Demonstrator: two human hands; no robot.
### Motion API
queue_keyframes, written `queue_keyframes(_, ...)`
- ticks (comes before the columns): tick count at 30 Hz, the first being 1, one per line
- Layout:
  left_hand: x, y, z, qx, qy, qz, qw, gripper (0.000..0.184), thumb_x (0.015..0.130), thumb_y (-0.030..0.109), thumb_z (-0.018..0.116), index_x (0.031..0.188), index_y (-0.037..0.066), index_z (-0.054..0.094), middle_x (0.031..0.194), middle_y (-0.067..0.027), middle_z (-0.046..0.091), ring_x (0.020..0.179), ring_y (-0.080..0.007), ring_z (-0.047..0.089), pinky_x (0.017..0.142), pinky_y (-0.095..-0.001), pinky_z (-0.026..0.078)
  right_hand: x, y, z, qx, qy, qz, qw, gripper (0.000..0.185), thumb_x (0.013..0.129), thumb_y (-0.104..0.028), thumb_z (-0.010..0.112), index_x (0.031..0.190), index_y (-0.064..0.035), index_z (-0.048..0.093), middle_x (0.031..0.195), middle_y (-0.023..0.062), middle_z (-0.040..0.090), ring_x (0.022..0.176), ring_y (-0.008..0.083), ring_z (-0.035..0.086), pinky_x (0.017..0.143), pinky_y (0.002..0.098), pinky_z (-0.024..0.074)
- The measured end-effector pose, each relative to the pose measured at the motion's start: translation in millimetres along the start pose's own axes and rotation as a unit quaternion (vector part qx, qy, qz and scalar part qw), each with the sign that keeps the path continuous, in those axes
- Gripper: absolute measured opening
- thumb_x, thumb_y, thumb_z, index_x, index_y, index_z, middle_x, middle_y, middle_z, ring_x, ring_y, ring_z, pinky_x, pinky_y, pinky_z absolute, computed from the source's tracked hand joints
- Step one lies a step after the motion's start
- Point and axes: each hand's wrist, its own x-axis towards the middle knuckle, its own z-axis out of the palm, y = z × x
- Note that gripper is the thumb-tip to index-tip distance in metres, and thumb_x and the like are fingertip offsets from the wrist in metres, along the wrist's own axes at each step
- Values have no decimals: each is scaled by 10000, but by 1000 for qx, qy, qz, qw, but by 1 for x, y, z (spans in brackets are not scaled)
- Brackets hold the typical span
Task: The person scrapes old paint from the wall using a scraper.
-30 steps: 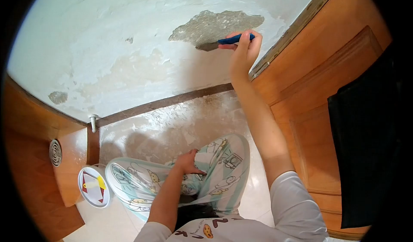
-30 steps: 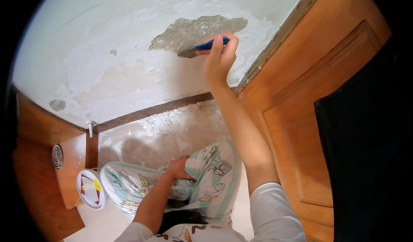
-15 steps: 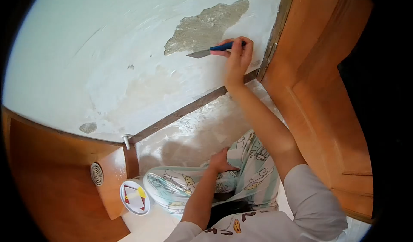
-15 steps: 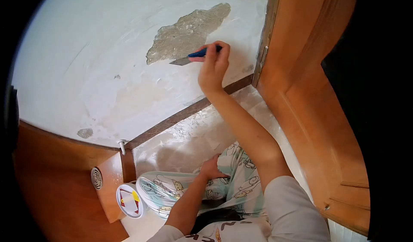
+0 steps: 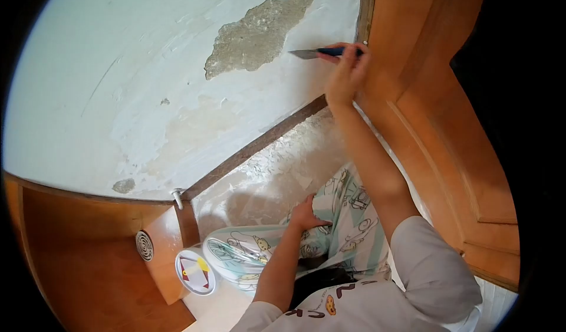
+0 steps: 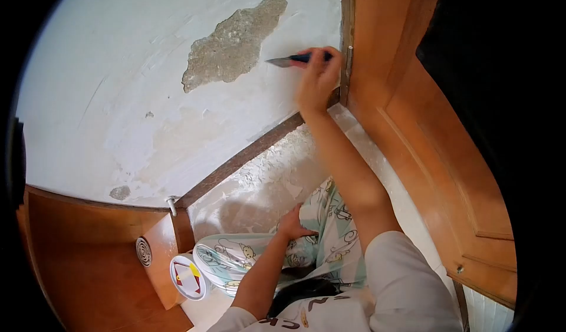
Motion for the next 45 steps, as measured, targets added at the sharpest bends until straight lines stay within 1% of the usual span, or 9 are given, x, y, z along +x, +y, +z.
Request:
queue_keyframes(8, -4, 2, -1, -37, 9, 12, 999, 1012, 440, 483, 794, 1248, 79, 338, 1069, -201, 556, 968, -357, 544, 813, -417, 443, -60, 3, -129, -231, 11, 102, 968, 182, 900, -189, 474, 928, -9, 472, 846, 80, 592, 649, 135, 568, 592, 241, 478)
queue_keyframes(12, -8, 2, 5, -6, 30, 1, 1000, 1010, 448, 478, 796, 1239, 45, 341, 1063, -200, 550, 960, -362, 538, 802, -424, 444, -85, 16, -190, -494, -91, 44, 864, 195, 876, -189, 514, 878, 5, 534, 791, 77, 613, 631, 118, 568, 572, 233, 453)
queue_keyframes(15, -21, 8, 14, 33, 96, -17, 995, 972, 474, 473, 787, 1214, 15, 355, 1036, -188, 544, 950, -349, 534, 793, -424, 440, -85, 35, -205, -484, -79, 76, 868, 192, 821, -192, 559, 883, -11, 541, 794, 172, 584, 722, 314, 556, 653, 380, 429)
queue_keyframes(18, -34, 16, 22, 85, 143, -28, 986, 889, 525, 462, 762, 1182, 5, 375, 998, -171, 536, 932, -329, 530, 786, -414, 431, -87, 28, -190, -541, -155, 80, 823, 194, 826, -201, 542, 857, -10, 545, 811, 190, 586, 779, 351, 544, 692, 402, 420)
queue_keyframes(30, -57, 14, 13, 111, 100, -50, 987, 249, 772, 191, 549, 966, 36, 575, 936, -136, 566, 873, -271, 550, 770, -394, 429, -96, 41, -197, -607, -319, 102, 721, 200, 768, -175, 599, 794, 10, 529, 744, 207, 592, 708, 372, 569, 639, 429, 443)
queue_keyframes(33, -61, 0, 20, 197, 223, 84, 951, 274, 695, 310, 625, 774, 67, 525, 734, -92, 554, 711, -257, 577, 522, -367, 480, -96, 44, -191, -628, -398, 100, 661, 199, 762, -160, 595, 798, 18, 513, 742, 215, 591, 698, 361, 576, 642, 431, 452)
queue_keyframes(36, -72, -2, 21, 178, 250, 104, 946, 201, 702, 249, 594, 764, 68, 534, 740, -98, 557, 727, -255, 575, 527, -364, 480, -101, 50, -189, -633, -445, 59, 631, 183, 763, -146, 573, 818, 14, 504, 744, 211, 597, 716, 344, 591, 652, 430, 467)
queue_keyframes(39, -72, -5, 28, 184, 247, 99, 946, 188, 692, 220, 582, 774, 57, 538, 742, -97, 558, 731, -257, 569, 543, -373, 478, -101, 55, -188, -673, -471, 82, 564, 146, 784, -150, 538, 797, -5, 535, 744, 179, 591, 721, 360, 578, 643, 433, 461)
queue_keyframes(45, -62, -9, 28, 121, 214, 103, 964, 216, 706, 239, 585, 781, 43, 536, 756, -107, 555, 730, -271, 557, 593, -397, 470, -89, 56, -179, -743, -609, 82, 267, 195, 782, -130, 503, 889, -62, 651, 913, 130, 635, 839, 279, 619, 653, 392, 500)
